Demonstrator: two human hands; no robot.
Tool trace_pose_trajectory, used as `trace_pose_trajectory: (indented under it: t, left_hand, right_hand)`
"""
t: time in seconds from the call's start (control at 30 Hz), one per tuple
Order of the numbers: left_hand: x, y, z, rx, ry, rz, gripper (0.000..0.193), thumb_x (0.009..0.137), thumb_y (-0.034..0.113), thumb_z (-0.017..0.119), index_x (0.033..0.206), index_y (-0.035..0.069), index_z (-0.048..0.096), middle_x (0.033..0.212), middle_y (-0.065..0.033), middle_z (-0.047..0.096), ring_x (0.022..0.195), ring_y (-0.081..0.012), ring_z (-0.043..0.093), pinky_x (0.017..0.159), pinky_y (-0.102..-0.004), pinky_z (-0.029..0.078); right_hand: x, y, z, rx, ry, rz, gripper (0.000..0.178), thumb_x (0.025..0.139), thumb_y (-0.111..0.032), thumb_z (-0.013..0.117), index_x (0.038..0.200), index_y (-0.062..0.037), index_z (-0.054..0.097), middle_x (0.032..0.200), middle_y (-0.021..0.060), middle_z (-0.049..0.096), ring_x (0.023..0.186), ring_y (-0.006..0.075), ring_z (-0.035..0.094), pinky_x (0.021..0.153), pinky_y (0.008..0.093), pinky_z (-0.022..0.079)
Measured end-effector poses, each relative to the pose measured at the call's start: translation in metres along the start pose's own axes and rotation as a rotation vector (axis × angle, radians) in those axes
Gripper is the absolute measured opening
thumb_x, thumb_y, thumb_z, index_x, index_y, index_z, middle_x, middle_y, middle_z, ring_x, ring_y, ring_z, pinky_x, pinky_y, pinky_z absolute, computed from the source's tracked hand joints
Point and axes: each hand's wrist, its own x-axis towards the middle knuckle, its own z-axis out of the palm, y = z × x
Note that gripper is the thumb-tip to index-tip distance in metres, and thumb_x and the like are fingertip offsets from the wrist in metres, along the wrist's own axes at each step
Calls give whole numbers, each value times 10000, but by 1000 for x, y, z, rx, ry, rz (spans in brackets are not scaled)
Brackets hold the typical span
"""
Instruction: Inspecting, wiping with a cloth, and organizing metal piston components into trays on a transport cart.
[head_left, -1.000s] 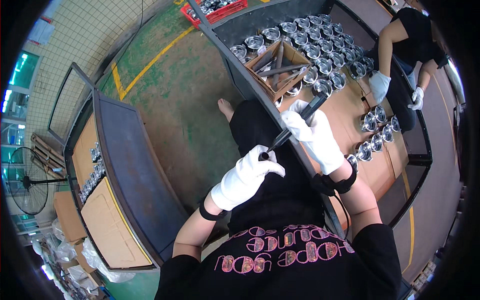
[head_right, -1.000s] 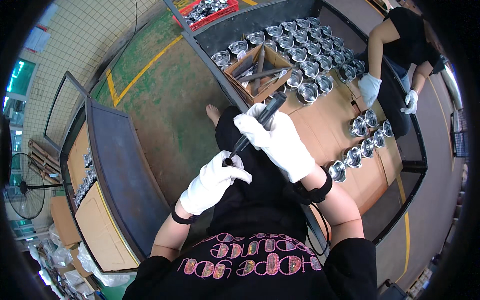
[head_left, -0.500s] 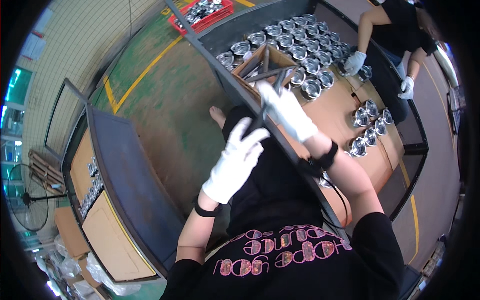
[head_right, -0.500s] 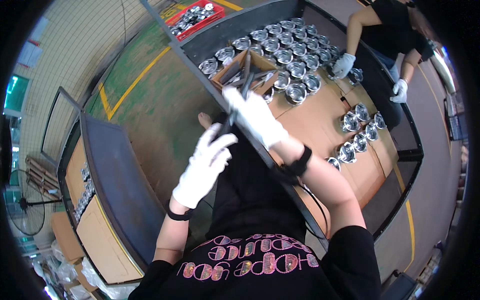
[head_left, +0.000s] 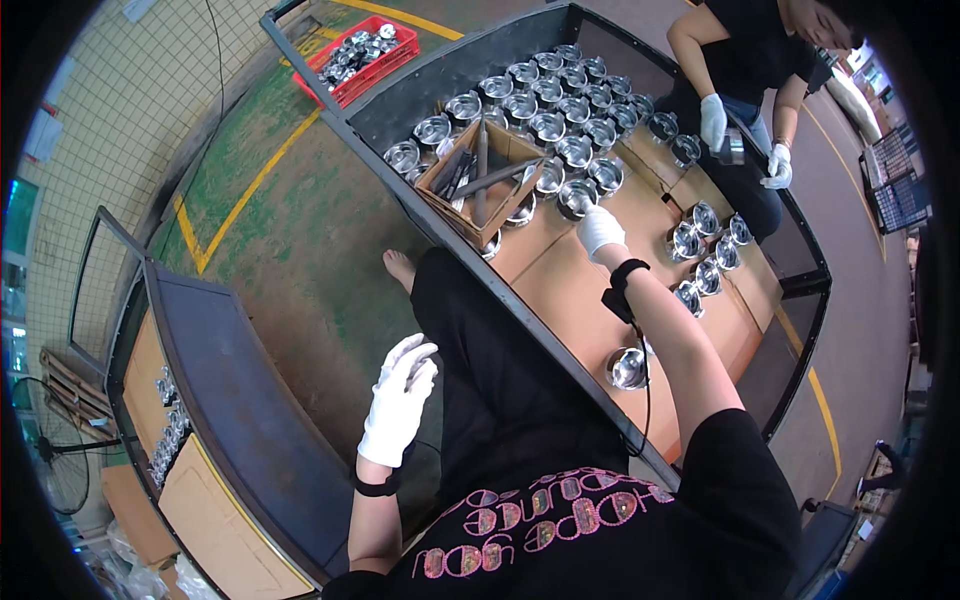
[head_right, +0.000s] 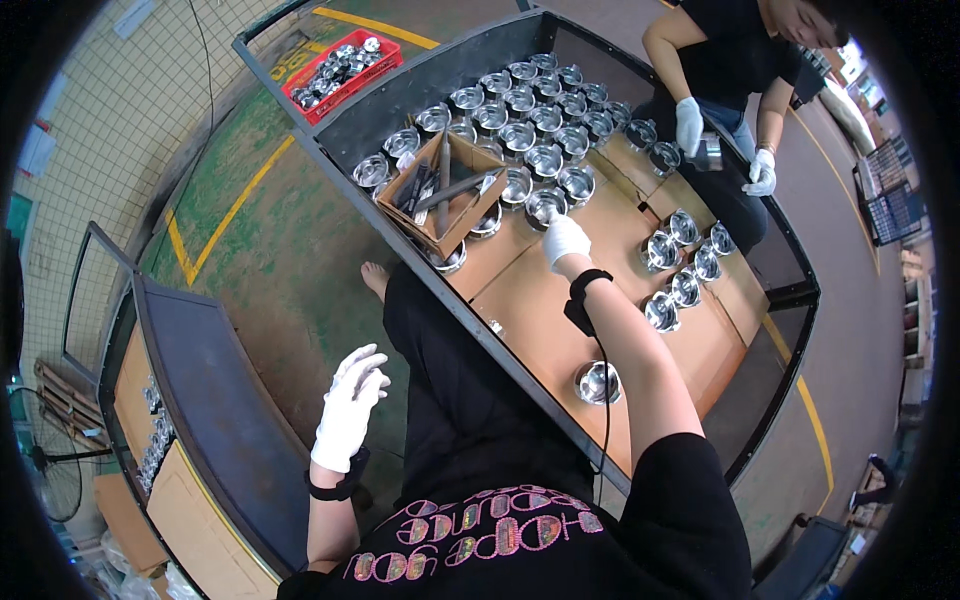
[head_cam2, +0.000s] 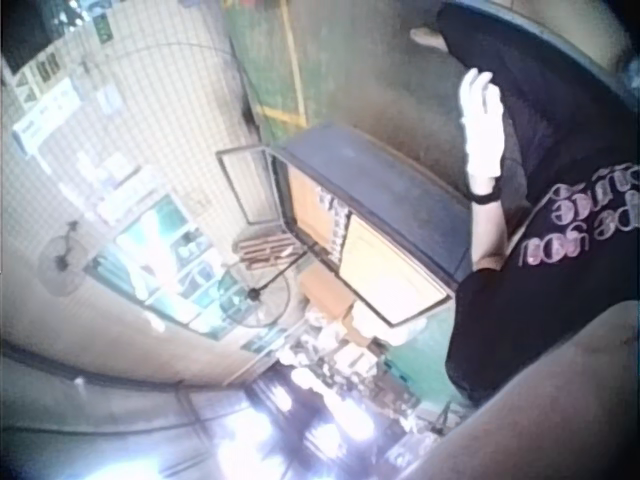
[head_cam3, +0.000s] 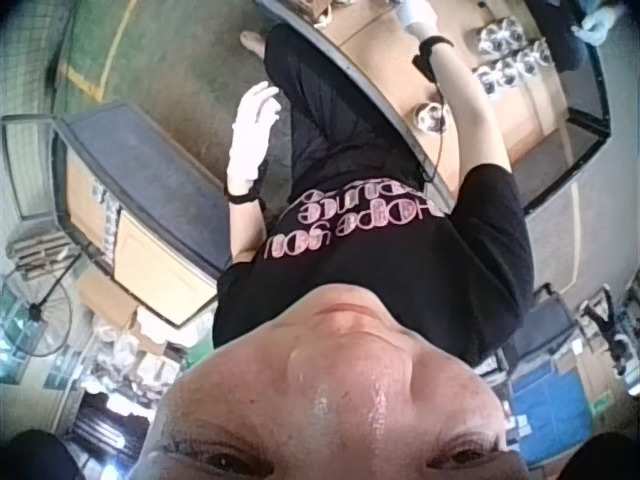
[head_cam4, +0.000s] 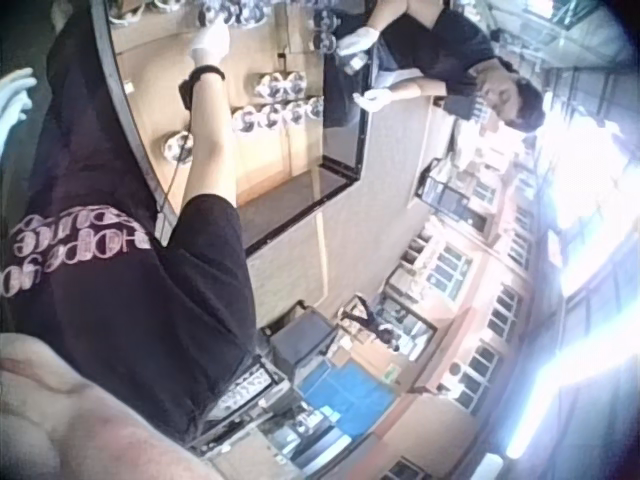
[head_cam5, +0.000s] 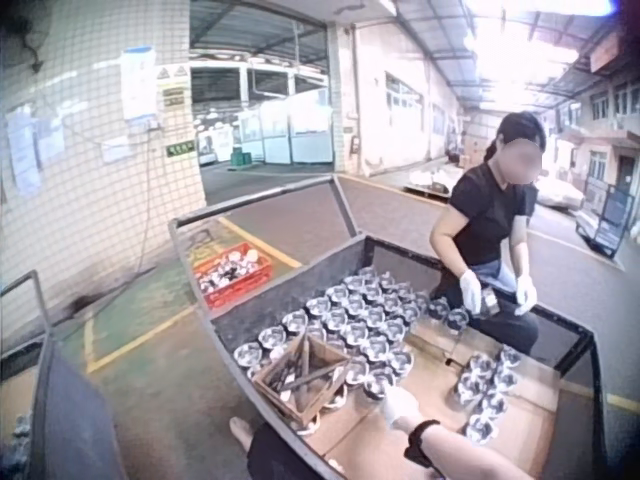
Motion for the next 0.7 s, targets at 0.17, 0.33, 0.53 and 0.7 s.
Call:
trace_pose_trajectory:
  t: [0.17, 0.33, 0.53, 0.7]
  left_hand:
    - [-4, 1, 5, 80, 60, -3, 319, 979, 28, 645, 1296, 58, 635, 1425, -58, 524, 1065, -141, 652, 912, -283, 536]
    - [-8, 12, 8, 29, 76, -29, 299, 986, 59, 645, 1285, 58, 645, 1399, -52, 550, 1014, -131, 652, 869, -280, 538]
    - [-3, 20, 21, 75, -12, -35, 291, 956, 66, 686, 1244, 42, 661, 1348, -79, 593, 975, -145, 674, 851, -294, 550]
    - [15, 42, 59, -118, -50, 0, 411, 938, 104, 730, 1324, 39, 605, 1349, -128, 586, 1146, -225, 646, 991, -354, 530]
  right_hand:
    - [37, 23, 28, -458, -14, -146, 220, 969, -121, 546, 1126, -138, 699, 1009, 126, 756, 920, 312, 746, 761, 433, 593]
    - [28, 33, 17, -113, 23, -193, 198, 905, -217, 654, 1031, -100, 750, 920, 140, 754, 821, 311, 736, 734, 408, 574]
    - [-45, 51, -58, 712, -436, -15, 286, 951, -348, 682, 1026, -73, 694, 707, 60, 655, 595, 187, 620, 568, 309, 486]
    - [-132, 18, -94, 1618, -615, 2, 221, 1016, -283, 611, 1048, -67, 640, 748, -7, 602, 561, 74, 479, 511, 229, 402]
